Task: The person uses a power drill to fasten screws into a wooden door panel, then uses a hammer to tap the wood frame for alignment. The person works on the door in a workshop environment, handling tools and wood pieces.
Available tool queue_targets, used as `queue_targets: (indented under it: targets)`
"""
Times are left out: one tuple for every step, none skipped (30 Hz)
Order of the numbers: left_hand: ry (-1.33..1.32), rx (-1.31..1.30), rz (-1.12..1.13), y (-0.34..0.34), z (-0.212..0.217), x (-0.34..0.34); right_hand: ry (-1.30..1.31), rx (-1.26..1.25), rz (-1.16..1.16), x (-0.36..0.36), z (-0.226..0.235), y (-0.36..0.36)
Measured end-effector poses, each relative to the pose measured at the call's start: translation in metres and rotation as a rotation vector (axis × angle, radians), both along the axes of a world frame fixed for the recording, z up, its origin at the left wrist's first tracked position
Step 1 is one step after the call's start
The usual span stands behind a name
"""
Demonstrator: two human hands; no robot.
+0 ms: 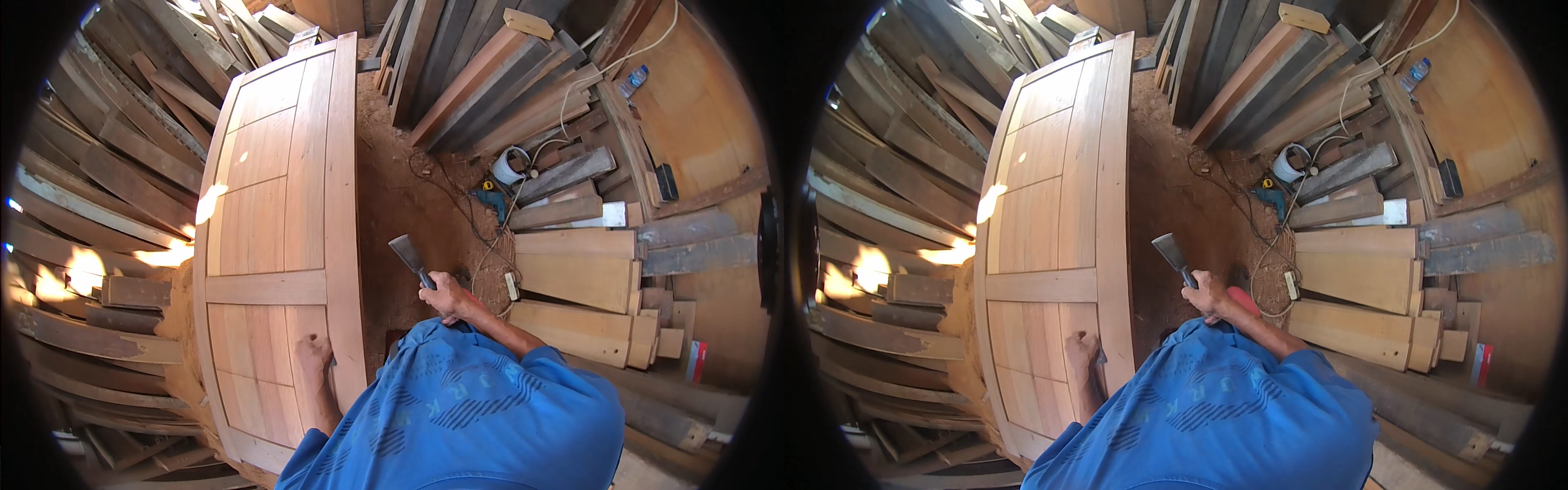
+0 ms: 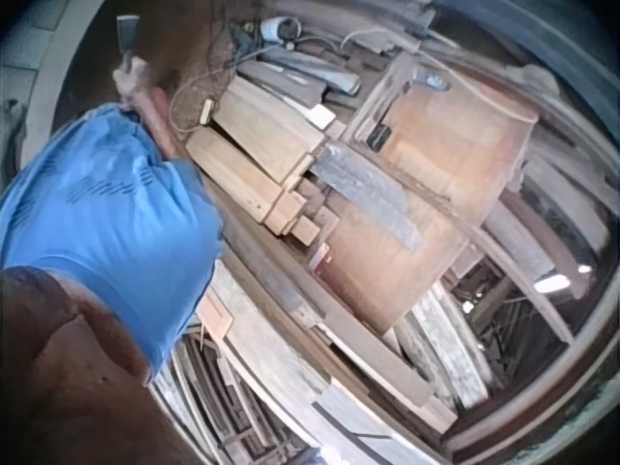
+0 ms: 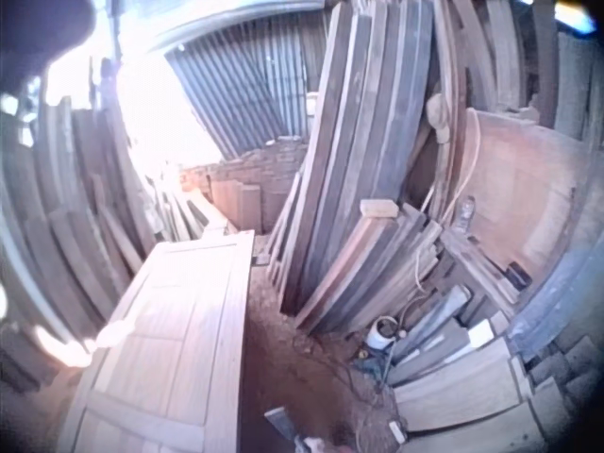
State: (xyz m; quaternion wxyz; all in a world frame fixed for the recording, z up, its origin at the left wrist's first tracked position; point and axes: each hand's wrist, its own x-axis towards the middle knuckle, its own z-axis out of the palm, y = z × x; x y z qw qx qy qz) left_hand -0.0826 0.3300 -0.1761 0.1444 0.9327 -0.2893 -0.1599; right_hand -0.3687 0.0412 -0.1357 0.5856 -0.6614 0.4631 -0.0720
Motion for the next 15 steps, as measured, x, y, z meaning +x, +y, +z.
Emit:
queue_targets:
  targets:
    - [0.110,-0.069,-0.034,-0.029,0.000,0.001,-0.002,-0.003,0.023,0.001,0.002,-0.012]
    - [0.257,-0.124,-0.015,-0.057,-0.002,-0.007,-0.006,-0.015,0.072,0.003,0.005,-0.024]
    - [0.406,-0.178,0.006,-0.092,0.007,-0.027,0.004,-0.038,0.116,0.006,0.005,-0.036]
    - [0.495,-0.250,-0.038,-0.124,0.018,-0.043,0.016,-0.059,0.163,0.010,0.006,-0.047]
    - [0.583,-0.325,-0.082,-0.155,0.028,-0.059,0.027,-0.082,0.211,0.016,0.007,-0.058]
    - [0.663,-0.399,-0.061,-0.183,0.038,-0.076,0.093,-0.098,0.284,0.023,0.024,-0.070]
    - [0.734,-0.474,-0.034,-0.208,0.046,-0.091,0.088,-0.135,0.297,0.028,0.028,-0.080]
    - [0.831,-0.566,0.011,-0.230,0.039,-0.099,0.078,-0.167,0.315,0.037,0.031,-0.086]
    - [0.921,-0.653,0.057,-0.249,0.031,-0.103,0.064,-0.191,0.331,0.048,0.032,-0.088]
    - [1.016,-0.718,0.071,-0.270,0.032,-0.103,0.013,-0.165,0.347,0.057,0.029,-0.094]
    - [1.103,-0.786,0.085,-0.288,0.034,-0.100,-0.092,-0.198,0.292,0.068,0.029,-0.095]
    - [1.139,-0.868,0.174,-0.304,0.041,-0.099,-0.060,-0.089,0.324,0.080,0.036,-0.101]
    - [1.178,-0.953,0.257,-0.317,0.048,-0.097,-0.019,0.014,0.351,0.089,0.047,-0.109]
    - [1.174,-1.010,0.302,-0.319,0.032,-0.084,-0.059,-0.051,0.438,0.100,0.050,-0.115]
    - [1.191,-0.931,0.333,-0.324,0.033,-0.067,-0.094,-0.119,0.502,0.109,0.049,-0.124]
